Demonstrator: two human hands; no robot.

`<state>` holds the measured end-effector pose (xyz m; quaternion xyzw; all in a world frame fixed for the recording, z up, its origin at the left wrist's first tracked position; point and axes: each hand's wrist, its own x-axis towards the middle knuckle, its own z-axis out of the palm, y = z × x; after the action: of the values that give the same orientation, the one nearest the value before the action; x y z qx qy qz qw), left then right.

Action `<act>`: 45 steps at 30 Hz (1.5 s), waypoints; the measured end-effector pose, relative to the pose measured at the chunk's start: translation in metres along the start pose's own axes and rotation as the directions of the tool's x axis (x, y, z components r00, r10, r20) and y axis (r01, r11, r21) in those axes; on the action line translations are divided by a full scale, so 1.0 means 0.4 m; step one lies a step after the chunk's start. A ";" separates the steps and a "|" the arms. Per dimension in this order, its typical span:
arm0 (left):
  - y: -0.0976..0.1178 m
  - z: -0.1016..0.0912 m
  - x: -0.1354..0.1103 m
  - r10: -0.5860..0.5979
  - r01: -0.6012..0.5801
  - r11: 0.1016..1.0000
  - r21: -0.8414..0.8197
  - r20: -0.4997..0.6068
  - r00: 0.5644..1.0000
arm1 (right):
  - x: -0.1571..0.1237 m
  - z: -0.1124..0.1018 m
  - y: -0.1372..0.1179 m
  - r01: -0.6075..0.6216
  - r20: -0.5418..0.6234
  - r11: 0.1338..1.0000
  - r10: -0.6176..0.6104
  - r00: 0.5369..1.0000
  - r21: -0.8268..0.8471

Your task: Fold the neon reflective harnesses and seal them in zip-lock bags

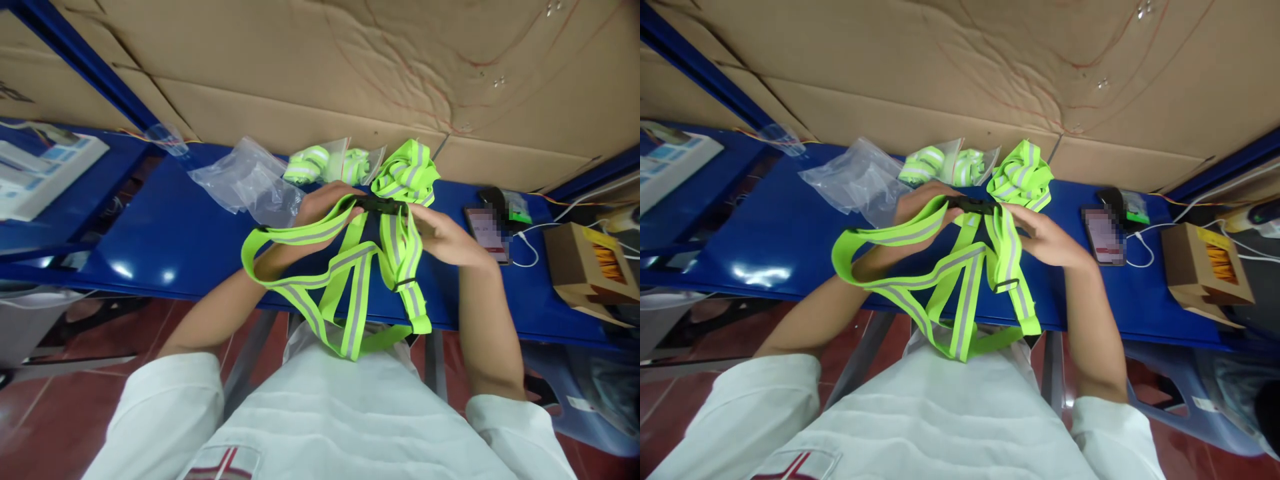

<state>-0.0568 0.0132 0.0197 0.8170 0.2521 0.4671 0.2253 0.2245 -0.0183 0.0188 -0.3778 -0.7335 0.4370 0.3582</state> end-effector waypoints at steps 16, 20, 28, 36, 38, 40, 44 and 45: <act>0.150 -0.152 0.158 -0.244 0.410 0.773 -0.485 0.370 0.896 | 0.070 0.026 -0.204 0.034 -0.256 0.958 0.042 0.966 0.284; 0.073 -0.058 0.114 -0.419 0.490 0.383 -0.783 0.326 0.848 | 0.089 0.035 -0.158 -0.023 -0.214 0.794 0.191 0.958 0.608; -0.030 0.037 0.020 -0.365 0.677 0.405 -0.614 0.571 0.736 | 0.061 0.068 -0.023 -0.133 -0.169 0.719 0.331 0.928 0.682; 0.030 0.051 -0.009 -0.432 0.707 0.440 -0.553 0.560 0.707 | 0.043 0.137 0.001 -0.019 -0.531 0.972 0.144 0.835 0.234; 0.030 0.069 -0.017 -0.544 0.693 0.473 -0.544 0.438 0.715 | 0.044 0.139 0.002 -0.001 -0.577 0.990 0.082 0.813 0.139; 0.017 0.083 -0.022 -0.595 0.639 0.523 -0.564 0.296 0.747 | 0.043 0.141 0.003 0.007 -0.535 0.995 0.048 0.843 0.100; -0.014 0.084 -0.022 -0.544 0.583 0.541 -0.606 0.276 0.792 | 0.042 0.150 0.007 -0.028 -0.426 0.989 0.089 0.900 0.147; -0.019 0.081 -0.021 -0.524 0.590 0.547 -0.594 0.307 0.795 | 0.042 0.152 0.008 -0.051 -0.415 0.978 0.132 0.900 0.200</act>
<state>-0.0336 0.0095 -0.0054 0.5794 0.3042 0.3903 0.6477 0.1656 -0.0251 -0.0027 -0.4633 -0.5752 0.4264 0.5222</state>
